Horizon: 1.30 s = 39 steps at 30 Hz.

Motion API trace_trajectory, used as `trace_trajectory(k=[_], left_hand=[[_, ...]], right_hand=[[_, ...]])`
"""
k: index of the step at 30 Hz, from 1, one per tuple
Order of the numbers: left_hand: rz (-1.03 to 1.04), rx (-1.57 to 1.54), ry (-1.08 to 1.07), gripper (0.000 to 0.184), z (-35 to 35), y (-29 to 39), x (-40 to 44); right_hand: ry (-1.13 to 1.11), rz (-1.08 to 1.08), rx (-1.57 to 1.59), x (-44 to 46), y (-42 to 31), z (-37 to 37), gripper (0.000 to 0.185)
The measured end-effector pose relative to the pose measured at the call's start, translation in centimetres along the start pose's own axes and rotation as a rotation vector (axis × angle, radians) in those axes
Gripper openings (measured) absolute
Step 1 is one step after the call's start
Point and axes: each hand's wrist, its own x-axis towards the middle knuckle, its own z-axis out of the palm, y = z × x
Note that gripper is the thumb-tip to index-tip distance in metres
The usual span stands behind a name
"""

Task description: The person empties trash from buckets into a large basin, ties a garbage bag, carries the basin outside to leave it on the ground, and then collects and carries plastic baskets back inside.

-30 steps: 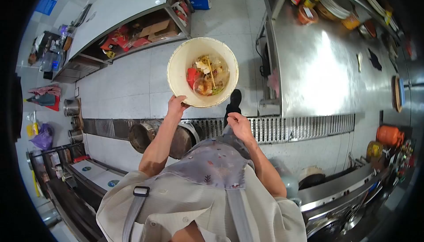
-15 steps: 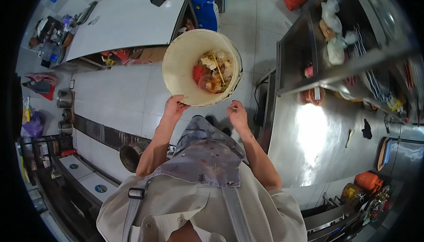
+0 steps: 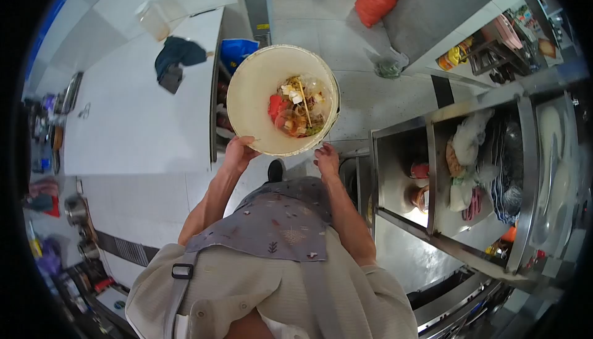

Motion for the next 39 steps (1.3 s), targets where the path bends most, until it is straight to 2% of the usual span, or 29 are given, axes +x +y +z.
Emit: trace_trajectory(k=[1, 3, 4, 5, 7, 9, 11, 14, 17, 18, 19, 21, 22, 24, 25, 27, 29, 32, 36, 39], left_hand=[[0.014, 0.010, 0.001, 0.036, 1.9, 3.1, 2.5], [0.021, 0.013, -0.035, 0.034, 3.9, 4.1, 5.8], [0.007, 0.032, -0.018, 0.033, 4.9, 5.1, 7.5], [-0.007, 0.051, -0.002, 0.032, 6.1, 6.3, 9.4], [0.014, 0.078, 0.005, 0.031, 8.2, 7.7, 14.0], [-0.010, 0.191, 0.110, 0.032, 10.1, 9.1, 19.0], [-0.007, 0.208, 0.133, 0.033, 10.9, 9.8, 24.4], [-0.074, 0.365, 0.158, 0.047, 14.4, 7.7, 26.3], [-0.123, 0.368, 0.175, 0.046, 17.1, 13.4, 36.5], [-0.146, 0.365, 0.147, 0.046, 19.3, 15.4, 37.5], [-0.157, 0.371, 0.138, 0.046, 20.7, 16.0, 38.3], [-0.186, 0.432, 0.221, 0.038, 22.8, 18.2, 39.6], [-0.189, 0.421, 0.246, 0.041, 22.1, 18.4, 41.4], [-0.197, 0.357, 0.218, 0.041, 22.3, 19.3, 45.4], [-0.192, 0.293, 0.185, 0.041, 23.6, 20.7, 46.9], [-0.206, 0.249, 0.162, 0.036, 29.3, 25.5, 47.2], [-0.306, 0.210, 0.114, 0.031, 31.5, 29.3, 49.6], [-0.255, 0.119, 0.064, 0.034, 31.6, 32.9, 62.2], [-0.243, 0.068, -0.039, 0.037, 33.1, 35.8, 61.4], [-0.235, 0.125, -0.188, 0.038, 34.0, 39.8, 65.5]], right_hand=[[0.014, -0.009, 0.014, 2.2, -2.3, 0.6, 0.059], [0.319, -0.329, -0.258, 5.1, -2.6, 0.0, 0.056], [0.400, -0.441, -0.383, 4.8, -5.3, 0.6, 0.055], [0.411, -0.452, -0.376, 4.9, -8.5, 1.4, 0.055], [0.496, -0.652, -0.394, 5.5, -13.4, 2.5, 0.052], [0.514, -0.657, -0.445, 8.2, -16.7, 3.3, 0.050], [0.607, -1.000, -0.765, 12.3, -18.6, 4.2, 0.049], [0.567, -1.049, -0.729, 14.3, -21.5, 2.0, 0.045], [0.506, -1.016, -0.683, 22.3, -30.6, 5.4, 0.038], [0.548, -1.044, -0.649, 24.7, -31.8, 5.5, 0.035], [0.560, -1.033, -0.653, 26.2, -32.1, 4.5, 0.035], [0.591, -0.846, -0.427, 28.7, -32.1, 2.8, 0.038], [0.589, -0.833, -0.433, 30.5, -30.8, 2.2, 0.038], [0.437, -0.388, -0.263, 34.8, -28.0, 0.9, 0.035], [0.437, -0.374, -0.269, 36.3, -28.4, 0.7, 0.035], [0.282, 0.024, 0.191, 37.0, -32.1, -0.4, 0.041], [0.243, 0.138, 0.258, 38.4, -34.4, -0.8, 0.045], [0.225, 0.185, 0.388, 53.5, -32.6, 3.7, 0.054], [0.260, 0.209, 0.496, 56.2, -32.9, 1.5, 0.073], [0.299, 0.189, 0.625, 61.5, -35.9, 1.8, 0.082]])
